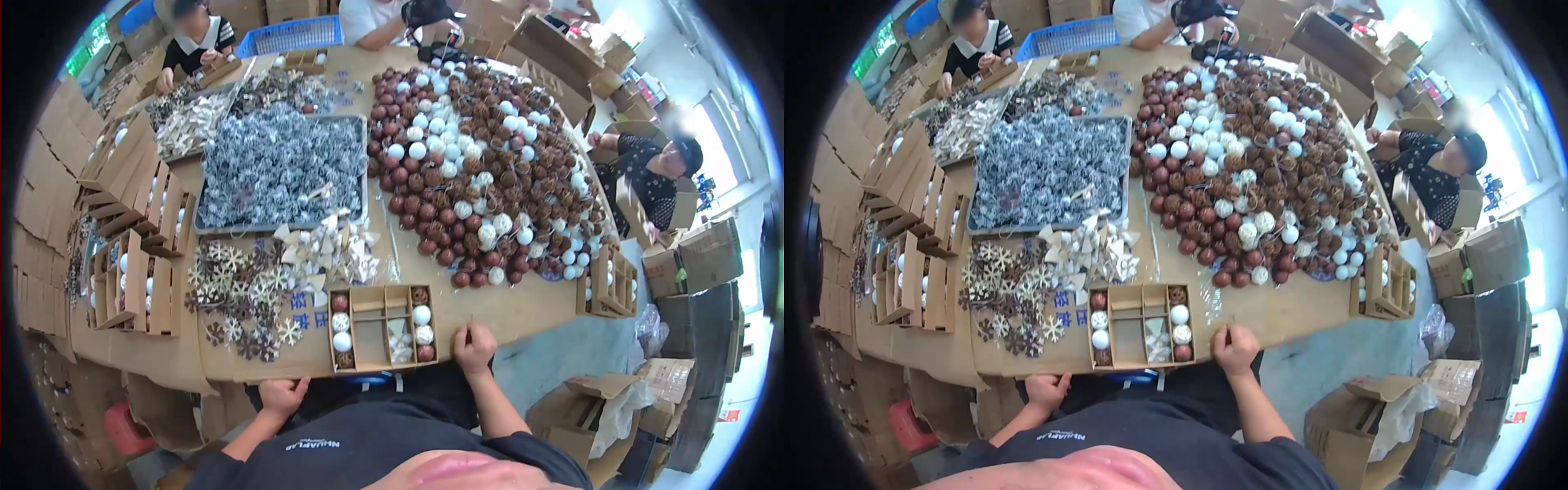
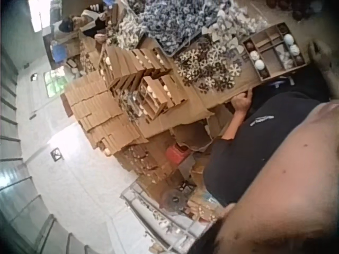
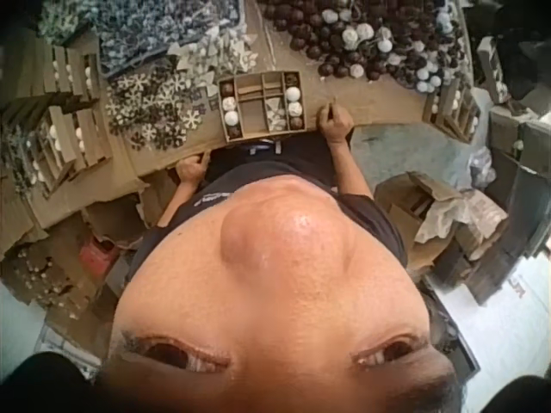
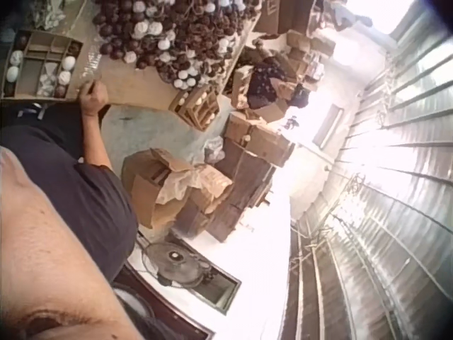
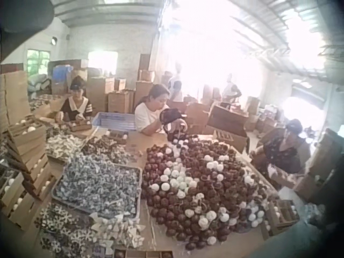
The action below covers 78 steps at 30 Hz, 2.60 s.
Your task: Packing decorative items like pinecones and snowflakes into wooden storage boxes.
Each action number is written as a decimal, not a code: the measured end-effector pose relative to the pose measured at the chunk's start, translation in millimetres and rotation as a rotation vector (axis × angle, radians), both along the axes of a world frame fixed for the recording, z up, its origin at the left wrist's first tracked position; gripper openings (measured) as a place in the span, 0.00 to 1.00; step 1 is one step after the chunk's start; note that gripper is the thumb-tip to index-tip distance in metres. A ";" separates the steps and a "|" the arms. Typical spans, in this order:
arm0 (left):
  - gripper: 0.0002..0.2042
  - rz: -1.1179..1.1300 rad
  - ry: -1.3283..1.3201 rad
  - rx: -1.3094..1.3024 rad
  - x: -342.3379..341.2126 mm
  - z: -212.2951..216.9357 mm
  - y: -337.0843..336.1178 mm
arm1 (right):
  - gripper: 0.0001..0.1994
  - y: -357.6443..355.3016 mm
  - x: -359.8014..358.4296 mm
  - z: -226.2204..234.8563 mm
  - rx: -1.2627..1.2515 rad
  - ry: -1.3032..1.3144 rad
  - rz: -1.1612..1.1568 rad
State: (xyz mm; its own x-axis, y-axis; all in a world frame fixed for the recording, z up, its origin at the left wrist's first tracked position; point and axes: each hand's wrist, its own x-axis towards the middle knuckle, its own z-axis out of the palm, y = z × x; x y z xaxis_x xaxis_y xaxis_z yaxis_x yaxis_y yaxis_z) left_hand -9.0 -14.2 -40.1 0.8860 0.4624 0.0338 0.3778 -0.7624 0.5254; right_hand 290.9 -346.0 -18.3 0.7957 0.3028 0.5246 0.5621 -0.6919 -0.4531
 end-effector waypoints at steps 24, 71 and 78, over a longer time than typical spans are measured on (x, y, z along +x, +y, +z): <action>0.24 0.031 -0.015 -0.029 1.9 1.3 -1.9 | 0.05 0.0 1.0 -1.5 0.029 0.031 0.004; 0.29 0.050 0.078 -0.064 4.2 10.5 -3.5 | 0.08 -5.0 -1.8 -5.7 -0.016 0.089 -0.028; 0.29 0.084 0.022 -0.136 7.7 8.8 -3.3 | 0.07 5.2 6.2 4.7 -0.109 0.142 -0.015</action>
State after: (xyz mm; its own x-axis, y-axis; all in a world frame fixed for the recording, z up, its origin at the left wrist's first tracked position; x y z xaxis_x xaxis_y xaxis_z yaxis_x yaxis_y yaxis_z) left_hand -1.3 -17.5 -31.3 0.8437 0.5341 -0.0535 0.4501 -0.6496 0.6128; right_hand 297.2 -340.8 -13.6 0.8641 0.3391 0.3719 0.4872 -0.7489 -0.4492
